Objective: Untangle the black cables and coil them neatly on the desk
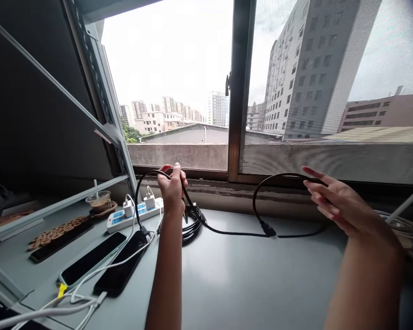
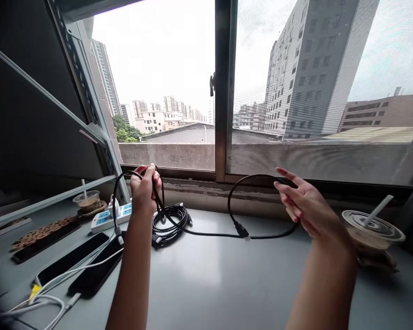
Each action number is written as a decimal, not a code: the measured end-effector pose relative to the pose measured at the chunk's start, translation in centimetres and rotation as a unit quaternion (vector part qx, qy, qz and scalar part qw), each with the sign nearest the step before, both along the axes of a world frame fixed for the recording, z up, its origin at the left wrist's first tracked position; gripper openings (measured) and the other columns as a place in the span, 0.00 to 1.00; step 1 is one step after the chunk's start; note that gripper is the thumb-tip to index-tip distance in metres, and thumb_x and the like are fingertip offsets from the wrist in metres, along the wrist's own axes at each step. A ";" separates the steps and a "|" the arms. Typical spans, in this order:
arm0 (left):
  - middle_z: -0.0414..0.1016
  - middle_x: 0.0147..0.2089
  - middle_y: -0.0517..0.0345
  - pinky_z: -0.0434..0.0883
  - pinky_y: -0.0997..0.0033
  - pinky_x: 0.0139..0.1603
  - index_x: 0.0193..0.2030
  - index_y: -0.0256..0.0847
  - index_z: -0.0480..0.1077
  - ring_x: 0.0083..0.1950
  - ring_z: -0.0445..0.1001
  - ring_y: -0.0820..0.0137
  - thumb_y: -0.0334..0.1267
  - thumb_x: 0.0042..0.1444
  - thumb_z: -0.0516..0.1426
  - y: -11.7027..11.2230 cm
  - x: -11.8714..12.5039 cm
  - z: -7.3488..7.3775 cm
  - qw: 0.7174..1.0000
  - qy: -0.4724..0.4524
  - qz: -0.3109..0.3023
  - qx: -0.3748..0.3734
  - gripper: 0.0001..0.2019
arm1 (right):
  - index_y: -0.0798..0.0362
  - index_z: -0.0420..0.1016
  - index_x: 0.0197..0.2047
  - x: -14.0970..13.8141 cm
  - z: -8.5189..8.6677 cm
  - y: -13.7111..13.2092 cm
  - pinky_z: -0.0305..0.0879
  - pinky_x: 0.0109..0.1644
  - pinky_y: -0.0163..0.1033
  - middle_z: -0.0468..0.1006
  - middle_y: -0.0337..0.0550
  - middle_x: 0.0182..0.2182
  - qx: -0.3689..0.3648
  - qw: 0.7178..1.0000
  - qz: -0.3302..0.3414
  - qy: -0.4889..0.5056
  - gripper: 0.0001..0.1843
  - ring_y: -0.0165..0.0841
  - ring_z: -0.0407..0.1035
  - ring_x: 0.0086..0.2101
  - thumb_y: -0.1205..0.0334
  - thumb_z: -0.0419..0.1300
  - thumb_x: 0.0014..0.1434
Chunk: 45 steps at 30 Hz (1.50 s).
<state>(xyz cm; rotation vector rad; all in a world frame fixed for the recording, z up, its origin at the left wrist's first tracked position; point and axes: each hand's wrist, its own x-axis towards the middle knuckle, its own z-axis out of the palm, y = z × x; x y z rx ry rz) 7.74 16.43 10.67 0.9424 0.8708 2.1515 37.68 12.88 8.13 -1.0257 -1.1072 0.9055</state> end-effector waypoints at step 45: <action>0.49 0.12 0.70 0.46 0.76 0.15 0.31 0.35 0.73 0.13 0.47 0.80 0.53 0.55 0.54 -1.4 -0.2 -0.2 0.901 0.417 -0.115 -0.039 0.20 | 0.52 0.71 0.33 -7.5 0.9 0.8 0.48 0.18 0.30 0.63 0.32 0.18 0.263 0.940 -0.042 -0.214 0.15 0.22 0.54 0.16 0.50 0.65 0.48</action>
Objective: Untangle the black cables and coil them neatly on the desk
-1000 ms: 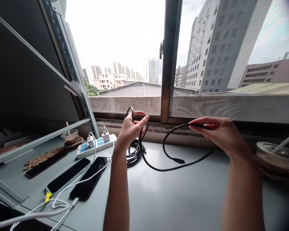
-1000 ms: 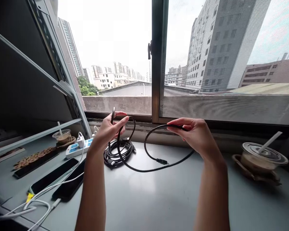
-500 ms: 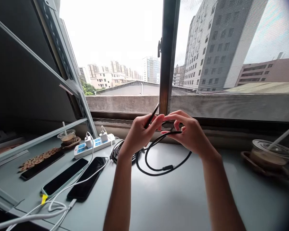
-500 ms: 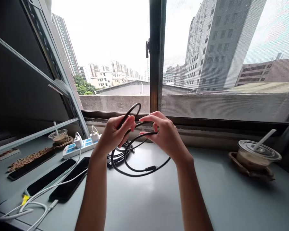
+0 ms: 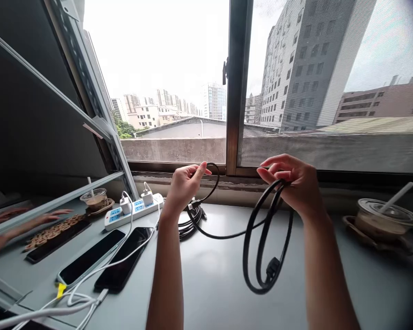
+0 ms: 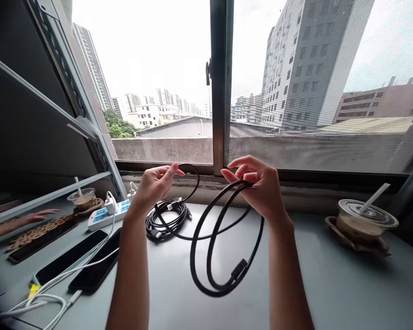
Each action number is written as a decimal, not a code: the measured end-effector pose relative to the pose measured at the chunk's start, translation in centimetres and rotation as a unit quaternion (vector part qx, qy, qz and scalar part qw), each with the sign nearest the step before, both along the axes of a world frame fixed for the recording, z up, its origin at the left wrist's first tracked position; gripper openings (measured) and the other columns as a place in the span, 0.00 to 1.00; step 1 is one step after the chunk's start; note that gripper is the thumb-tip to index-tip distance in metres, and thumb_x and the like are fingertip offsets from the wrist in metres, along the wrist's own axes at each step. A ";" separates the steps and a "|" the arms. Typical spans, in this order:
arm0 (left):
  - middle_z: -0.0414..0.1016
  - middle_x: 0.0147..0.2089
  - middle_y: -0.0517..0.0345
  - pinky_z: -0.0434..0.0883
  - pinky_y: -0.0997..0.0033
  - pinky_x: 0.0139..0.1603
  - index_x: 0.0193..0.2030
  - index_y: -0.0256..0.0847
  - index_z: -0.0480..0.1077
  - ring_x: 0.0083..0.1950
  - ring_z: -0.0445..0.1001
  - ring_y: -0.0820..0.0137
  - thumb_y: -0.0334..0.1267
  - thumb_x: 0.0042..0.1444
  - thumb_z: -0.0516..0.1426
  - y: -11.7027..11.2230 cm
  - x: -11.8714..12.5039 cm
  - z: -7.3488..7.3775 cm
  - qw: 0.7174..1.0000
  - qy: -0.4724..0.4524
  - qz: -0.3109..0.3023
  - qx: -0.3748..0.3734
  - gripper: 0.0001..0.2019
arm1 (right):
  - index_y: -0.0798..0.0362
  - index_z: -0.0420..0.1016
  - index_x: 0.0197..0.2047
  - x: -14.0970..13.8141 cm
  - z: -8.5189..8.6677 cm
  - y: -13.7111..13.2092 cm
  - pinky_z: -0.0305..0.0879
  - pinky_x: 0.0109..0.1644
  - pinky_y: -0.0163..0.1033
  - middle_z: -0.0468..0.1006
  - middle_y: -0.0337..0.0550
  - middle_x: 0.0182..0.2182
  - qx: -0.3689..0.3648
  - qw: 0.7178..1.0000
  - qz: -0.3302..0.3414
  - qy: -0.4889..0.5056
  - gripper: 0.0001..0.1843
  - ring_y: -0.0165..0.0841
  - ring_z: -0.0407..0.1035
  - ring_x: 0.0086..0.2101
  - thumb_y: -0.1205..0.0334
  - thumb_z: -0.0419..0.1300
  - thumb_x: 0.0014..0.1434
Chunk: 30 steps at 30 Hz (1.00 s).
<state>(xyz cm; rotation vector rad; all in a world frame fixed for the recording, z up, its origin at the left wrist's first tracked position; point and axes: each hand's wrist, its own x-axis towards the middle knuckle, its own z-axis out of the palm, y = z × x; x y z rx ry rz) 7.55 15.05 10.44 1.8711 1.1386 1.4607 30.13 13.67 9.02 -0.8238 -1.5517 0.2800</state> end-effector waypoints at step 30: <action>0.73 0.33 0.56 0.59 0.73 0.30 0.30 0.40 0.74 0.33 0.67 0.69 0.50 0.57 0.50 0.6 4.1 -1.3 0.977 0.202 0.047 0.050 0.18 | 0.51 0.77 0.36 -0.5 1.1 -1.7 0.56 0.26 0.34 0.63 0.34 0.16 0.004 0.969 -0.247 -0.015 0.12 0.29 0.61 0.20 0.58 0.62 0.47</action>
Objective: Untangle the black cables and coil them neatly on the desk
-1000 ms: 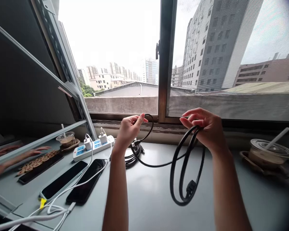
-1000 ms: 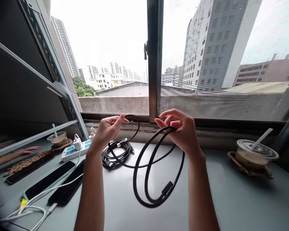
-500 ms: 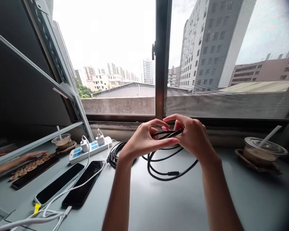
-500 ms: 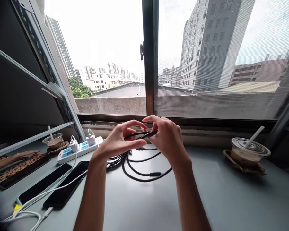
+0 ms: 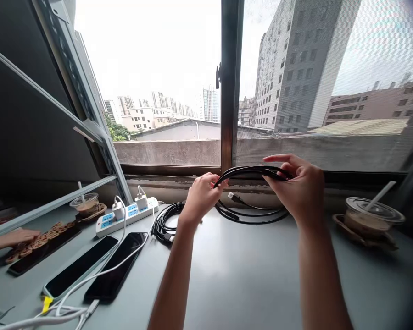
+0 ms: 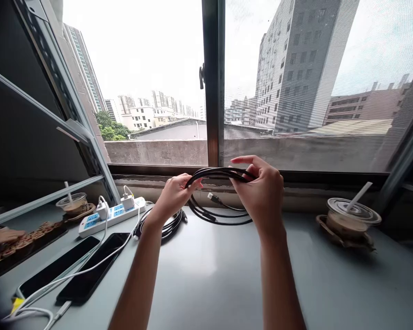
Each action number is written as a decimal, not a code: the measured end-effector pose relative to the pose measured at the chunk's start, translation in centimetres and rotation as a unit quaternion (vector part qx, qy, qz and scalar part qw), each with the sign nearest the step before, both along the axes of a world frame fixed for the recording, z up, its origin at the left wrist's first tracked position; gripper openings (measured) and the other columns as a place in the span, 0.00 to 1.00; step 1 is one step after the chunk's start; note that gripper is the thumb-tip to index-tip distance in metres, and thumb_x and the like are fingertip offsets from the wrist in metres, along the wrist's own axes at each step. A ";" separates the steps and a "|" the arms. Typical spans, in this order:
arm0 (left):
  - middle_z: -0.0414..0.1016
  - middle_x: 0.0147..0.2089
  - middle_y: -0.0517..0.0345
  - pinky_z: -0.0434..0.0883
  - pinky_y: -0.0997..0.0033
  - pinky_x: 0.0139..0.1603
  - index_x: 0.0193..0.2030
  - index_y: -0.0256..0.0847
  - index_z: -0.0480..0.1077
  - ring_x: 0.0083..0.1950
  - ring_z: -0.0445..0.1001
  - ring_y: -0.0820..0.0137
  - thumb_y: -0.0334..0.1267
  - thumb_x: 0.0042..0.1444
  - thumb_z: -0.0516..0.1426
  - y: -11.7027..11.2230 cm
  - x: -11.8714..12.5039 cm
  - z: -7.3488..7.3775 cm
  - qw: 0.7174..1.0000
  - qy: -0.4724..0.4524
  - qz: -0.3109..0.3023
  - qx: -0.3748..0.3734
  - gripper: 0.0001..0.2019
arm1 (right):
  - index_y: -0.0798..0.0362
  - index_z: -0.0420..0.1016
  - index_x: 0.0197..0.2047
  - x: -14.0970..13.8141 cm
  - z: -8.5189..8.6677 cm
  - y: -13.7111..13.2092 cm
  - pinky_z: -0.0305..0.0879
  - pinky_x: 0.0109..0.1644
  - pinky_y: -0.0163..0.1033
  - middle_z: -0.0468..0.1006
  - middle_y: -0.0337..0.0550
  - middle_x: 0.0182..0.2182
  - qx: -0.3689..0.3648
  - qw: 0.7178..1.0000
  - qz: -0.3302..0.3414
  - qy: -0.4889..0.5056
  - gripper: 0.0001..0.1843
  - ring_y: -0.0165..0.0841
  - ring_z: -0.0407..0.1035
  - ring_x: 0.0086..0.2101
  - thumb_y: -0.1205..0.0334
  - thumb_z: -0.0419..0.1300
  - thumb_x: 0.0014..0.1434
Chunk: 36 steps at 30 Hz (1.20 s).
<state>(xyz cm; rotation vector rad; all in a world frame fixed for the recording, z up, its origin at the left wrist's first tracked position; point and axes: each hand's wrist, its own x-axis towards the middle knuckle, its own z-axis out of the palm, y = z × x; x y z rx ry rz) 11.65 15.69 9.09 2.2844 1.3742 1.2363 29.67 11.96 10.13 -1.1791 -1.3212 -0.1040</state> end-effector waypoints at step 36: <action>0.47 0.14 0.67 0.47 0.73 0.20 0.13 0.40 0.52 0.18 0.46 0.79 0.54 0.52 0.56 -0.8 0.3 0.6 0.976 -0.203 0.020 0.082 0.27 | 0.53 0.77 0.39 2.4 -1.1 1.3 0.62 0.30 0.34 0.78 0.43 0.31 -0.236 0.951 0.197 0.023 0.20 0.33 0.70 0.30 0.54 0.68 0.41</action>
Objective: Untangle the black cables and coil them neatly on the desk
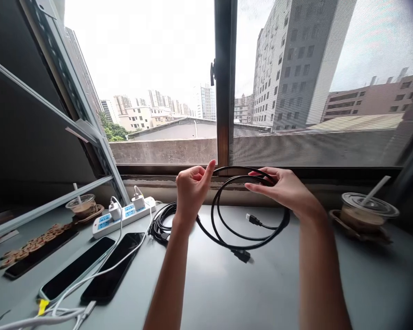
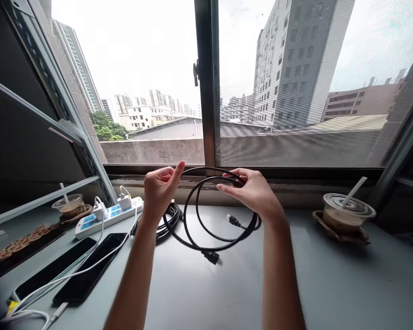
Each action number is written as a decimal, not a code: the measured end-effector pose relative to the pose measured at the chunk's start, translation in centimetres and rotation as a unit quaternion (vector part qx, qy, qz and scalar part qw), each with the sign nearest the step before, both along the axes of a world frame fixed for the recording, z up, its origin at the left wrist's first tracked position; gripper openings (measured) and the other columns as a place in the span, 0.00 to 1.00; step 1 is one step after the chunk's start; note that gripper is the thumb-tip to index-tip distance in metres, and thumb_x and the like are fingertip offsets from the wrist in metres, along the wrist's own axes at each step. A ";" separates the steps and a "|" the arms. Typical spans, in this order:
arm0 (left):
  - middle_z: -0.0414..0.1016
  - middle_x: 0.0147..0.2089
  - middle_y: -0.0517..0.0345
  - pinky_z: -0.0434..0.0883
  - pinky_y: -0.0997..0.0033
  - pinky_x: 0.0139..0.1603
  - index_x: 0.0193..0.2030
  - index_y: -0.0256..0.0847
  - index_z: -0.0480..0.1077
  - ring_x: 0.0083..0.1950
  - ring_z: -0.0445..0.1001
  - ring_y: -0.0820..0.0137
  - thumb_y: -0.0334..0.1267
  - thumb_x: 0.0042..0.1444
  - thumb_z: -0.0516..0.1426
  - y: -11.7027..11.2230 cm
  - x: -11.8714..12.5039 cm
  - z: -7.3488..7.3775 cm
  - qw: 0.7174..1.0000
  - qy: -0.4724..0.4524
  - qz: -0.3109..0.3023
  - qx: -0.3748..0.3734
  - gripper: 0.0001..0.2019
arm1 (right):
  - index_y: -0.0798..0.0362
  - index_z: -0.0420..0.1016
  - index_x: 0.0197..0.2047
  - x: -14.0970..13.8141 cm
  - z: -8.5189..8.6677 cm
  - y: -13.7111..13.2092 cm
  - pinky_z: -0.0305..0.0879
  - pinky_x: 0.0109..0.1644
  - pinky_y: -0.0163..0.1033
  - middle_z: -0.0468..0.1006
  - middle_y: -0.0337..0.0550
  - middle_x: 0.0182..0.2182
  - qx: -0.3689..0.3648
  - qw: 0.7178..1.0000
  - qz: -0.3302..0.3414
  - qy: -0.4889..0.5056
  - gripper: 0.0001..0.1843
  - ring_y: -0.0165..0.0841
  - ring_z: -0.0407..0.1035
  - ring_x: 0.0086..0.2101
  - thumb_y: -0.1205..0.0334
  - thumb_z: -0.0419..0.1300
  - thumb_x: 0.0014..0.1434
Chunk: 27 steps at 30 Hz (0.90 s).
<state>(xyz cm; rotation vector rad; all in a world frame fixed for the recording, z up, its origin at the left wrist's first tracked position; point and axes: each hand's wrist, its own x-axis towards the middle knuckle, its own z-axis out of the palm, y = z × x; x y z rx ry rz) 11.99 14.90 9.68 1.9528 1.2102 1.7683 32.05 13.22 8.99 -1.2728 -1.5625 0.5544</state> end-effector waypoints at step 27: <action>0.79 0.40 0.44 0.66 0.63 0.53 0.44 0.33 0.76 0.49 0.74 0.62 0.62 0.58 0.39 3.3 2.5 -3.3 0.737 0.091 -0.511 -0.432 0.36 | 0.55 0.81 0.38 -1.7 1.5 -0.7 0.58 0.29 0.34 0.65 0.37 0.23 0.385 0.870 -0.283 0.118 0.12 0.26 0.60 0.24 0.58 0.64 0.52</action>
